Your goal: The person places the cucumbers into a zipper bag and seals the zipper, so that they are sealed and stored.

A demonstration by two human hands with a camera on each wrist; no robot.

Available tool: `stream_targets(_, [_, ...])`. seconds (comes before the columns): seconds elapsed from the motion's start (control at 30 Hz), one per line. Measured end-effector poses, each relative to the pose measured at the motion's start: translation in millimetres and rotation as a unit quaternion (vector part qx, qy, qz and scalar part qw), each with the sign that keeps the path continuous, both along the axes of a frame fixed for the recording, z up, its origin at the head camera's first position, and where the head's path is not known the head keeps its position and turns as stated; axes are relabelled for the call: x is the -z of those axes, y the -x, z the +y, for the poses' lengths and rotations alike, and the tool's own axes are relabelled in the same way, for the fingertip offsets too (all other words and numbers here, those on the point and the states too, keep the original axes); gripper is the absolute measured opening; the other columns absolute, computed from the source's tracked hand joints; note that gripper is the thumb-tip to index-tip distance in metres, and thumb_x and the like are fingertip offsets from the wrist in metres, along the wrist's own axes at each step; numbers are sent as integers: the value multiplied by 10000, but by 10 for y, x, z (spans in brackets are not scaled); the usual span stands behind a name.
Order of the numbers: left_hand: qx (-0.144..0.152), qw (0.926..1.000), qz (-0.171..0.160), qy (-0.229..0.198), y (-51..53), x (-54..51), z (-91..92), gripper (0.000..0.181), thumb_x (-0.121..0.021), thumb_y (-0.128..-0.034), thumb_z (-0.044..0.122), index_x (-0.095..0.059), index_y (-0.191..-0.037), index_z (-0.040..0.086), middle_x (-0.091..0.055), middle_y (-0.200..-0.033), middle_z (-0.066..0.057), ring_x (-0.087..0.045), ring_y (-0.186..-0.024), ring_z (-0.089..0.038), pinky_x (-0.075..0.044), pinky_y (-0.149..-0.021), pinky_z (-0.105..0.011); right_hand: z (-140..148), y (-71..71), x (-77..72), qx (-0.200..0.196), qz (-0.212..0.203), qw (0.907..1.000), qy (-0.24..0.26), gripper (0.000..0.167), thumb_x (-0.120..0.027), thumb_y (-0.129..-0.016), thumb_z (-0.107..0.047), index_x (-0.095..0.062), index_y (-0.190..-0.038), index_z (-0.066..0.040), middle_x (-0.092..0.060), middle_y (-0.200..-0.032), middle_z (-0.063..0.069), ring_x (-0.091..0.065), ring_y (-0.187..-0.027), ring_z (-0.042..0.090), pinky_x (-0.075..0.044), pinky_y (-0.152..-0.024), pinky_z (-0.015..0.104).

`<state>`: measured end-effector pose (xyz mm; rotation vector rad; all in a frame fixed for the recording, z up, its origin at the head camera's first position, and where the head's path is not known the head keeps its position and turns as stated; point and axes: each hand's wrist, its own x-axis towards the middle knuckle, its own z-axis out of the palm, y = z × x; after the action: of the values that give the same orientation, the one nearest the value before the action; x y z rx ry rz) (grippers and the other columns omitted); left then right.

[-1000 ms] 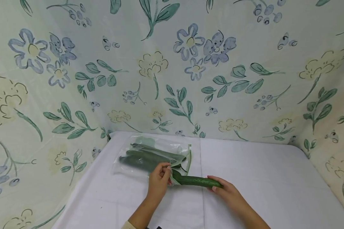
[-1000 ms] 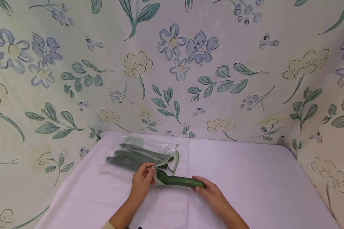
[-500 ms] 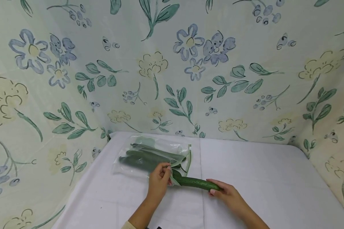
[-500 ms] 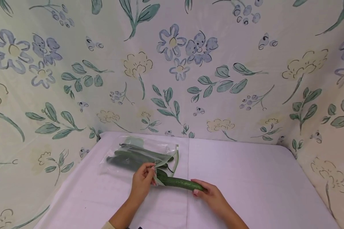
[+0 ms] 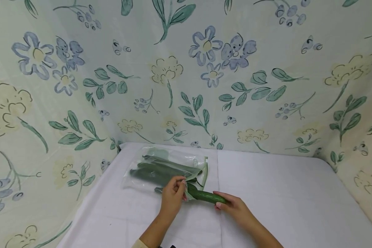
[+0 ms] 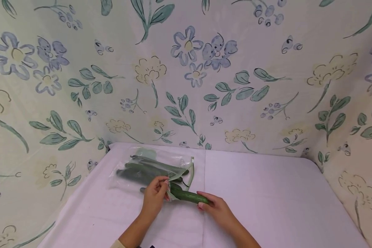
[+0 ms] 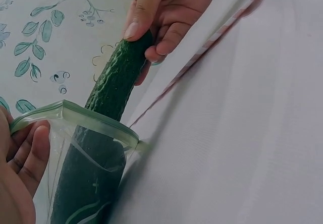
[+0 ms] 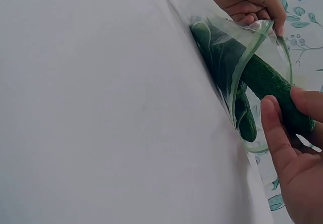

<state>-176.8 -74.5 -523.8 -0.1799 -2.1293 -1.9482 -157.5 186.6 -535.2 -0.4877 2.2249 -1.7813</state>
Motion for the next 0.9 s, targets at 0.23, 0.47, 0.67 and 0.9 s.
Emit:
stream_targets(0.23, [77,9999,-96,80,-6,-2,0,172,-576,-1045,205,-654,-1158,102,-625,-817,-114,-598,-522,-116,-588,-502,-304,-37,-13,-42,383,394,9964,-645,499,-731,-932,-259,-616,-1375,-59,-665,-1201,143,-619,-934,27,-552,-794,174])
stream_targets(0.47, [54,9998,-97,164,7,-5,-5,156,-572,-1048,219,-663,-1140,132,-626,-813,-112,-599,-533,-135,-587,-505,-305,84,6,-42,7,422,9991,-75,422,-611,-1011,-135,-557,-1378,65,-602,-1274,296,-735,-974,153,-604,-874,201])
stream_targets(0.67, [27,9999,-109,93,9,-5,0,135,-586,-1039,194,-668,-1125,131,-628,-808,-119,-595,-528,-142,-583,-497,-303,90,40,-5,-250,456,9984,207,421,-586,-1023,-116,-537,-1374,113,-579,-1272,353,-740,-1015,173,-614,-913,263])
stream_targets(0.9, [-88,9993,-348,121,-7,-22,26,148,-575,-1036,115,-661,-1153,86,-628,-827,-124,-585,-537,-141,-584,-509,-314,23,38,-1,-59,94,9999,18,438,-628,-1006,-171,-569,-1371,64,-668,-1205,295,-745,-1018,206,-610,-916,257])
